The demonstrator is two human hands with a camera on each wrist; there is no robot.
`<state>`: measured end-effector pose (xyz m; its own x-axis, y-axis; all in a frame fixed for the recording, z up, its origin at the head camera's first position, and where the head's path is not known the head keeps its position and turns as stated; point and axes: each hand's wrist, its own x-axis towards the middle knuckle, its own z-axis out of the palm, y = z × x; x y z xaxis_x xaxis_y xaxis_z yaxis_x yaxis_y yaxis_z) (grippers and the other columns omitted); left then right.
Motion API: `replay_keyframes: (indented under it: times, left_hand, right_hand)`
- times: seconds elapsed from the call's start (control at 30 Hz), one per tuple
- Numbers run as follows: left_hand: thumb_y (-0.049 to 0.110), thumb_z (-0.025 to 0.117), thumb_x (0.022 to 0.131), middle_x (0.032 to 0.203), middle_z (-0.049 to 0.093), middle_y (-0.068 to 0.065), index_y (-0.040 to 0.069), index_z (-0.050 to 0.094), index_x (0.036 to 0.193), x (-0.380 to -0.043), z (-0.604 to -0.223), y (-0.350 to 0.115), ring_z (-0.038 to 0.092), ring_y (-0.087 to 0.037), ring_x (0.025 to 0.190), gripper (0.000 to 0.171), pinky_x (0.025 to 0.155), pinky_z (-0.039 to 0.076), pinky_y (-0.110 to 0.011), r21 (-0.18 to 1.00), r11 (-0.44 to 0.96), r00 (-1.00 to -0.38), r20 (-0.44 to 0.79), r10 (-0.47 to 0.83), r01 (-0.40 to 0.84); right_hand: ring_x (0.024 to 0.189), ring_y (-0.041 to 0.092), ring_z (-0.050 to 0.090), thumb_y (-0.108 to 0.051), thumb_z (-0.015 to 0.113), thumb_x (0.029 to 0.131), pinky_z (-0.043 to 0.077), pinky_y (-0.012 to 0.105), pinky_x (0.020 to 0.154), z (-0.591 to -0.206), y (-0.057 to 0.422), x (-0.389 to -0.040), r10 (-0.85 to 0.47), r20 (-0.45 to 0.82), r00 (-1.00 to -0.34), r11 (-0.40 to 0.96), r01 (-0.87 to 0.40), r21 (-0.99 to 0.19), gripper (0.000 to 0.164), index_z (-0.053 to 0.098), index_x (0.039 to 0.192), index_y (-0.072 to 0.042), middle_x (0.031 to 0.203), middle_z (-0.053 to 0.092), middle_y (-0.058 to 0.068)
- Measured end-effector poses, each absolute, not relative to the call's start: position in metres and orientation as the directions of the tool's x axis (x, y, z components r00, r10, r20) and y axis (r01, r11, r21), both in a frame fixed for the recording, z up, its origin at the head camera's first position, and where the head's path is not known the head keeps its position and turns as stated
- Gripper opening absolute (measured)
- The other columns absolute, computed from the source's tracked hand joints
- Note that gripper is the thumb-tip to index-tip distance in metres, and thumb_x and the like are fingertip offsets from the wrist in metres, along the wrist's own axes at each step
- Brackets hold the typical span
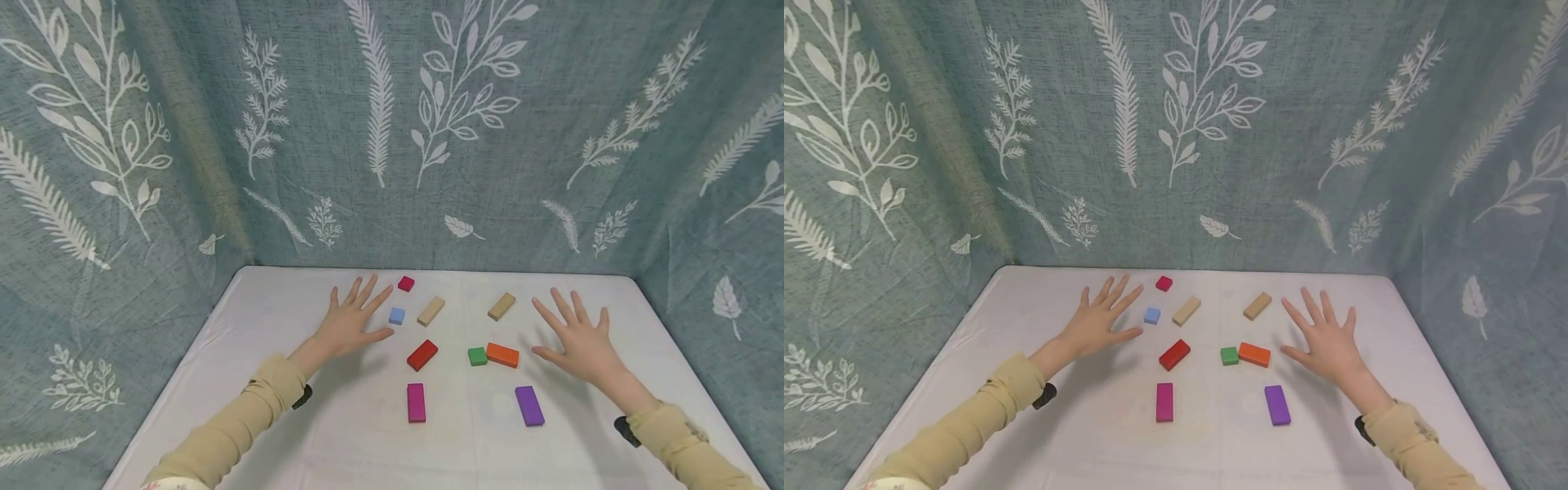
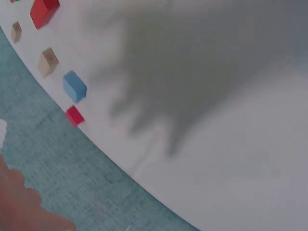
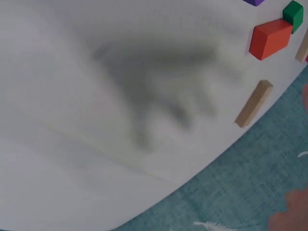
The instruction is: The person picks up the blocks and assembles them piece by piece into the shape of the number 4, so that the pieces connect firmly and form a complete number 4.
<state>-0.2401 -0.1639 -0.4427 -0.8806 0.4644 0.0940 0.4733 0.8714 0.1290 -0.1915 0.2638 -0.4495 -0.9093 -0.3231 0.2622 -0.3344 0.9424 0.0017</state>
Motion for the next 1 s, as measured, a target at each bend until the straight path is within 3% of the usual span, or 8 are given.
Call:
replay_keyframes:
  times: [0.53,1.0]
  left_hand:
    - [0.061,0.049,0.089,0.161,0.012,-0.001,0.029,0.015,0.153,-0.203,-0.454,-0.138,0.015,-0.031,0.147,0.079,0.113,0.017,-0.063,0.248,0.783,-0.814,0.044,0.579,0.570]
    - [0.054,0.056,0.087,0.158,0.025,-0.002,0.023,0.027,0.150,-0.181,-0.465,-0.129,0.026,-0.027,0.145,0.077,0.115,0.023,-0.055,0.410,0.721,-0.790,-0.001,0.613,0.559]
  right_hand:
    - [0.136,0.048,0.028,-0.053,0.072,0.076,0.020,0.081,0.094,-0.463,0.254,-0.173,-0.380,0.238,-0.894,0.921,-0.390,0.007,0.089,0.029,0.149,-0.026,0.154,0.029,0.015]
    - [0.140,0.046,0.024,-0.054,0.069,0.078,0.016,0.079,0.098,-0.467,0.245,-0.165,-0.395,0.125,-0.910,0.907,-0.408,-0.101,0.087,0.026,0.150,-0.030,0.156,0.025,0.013]
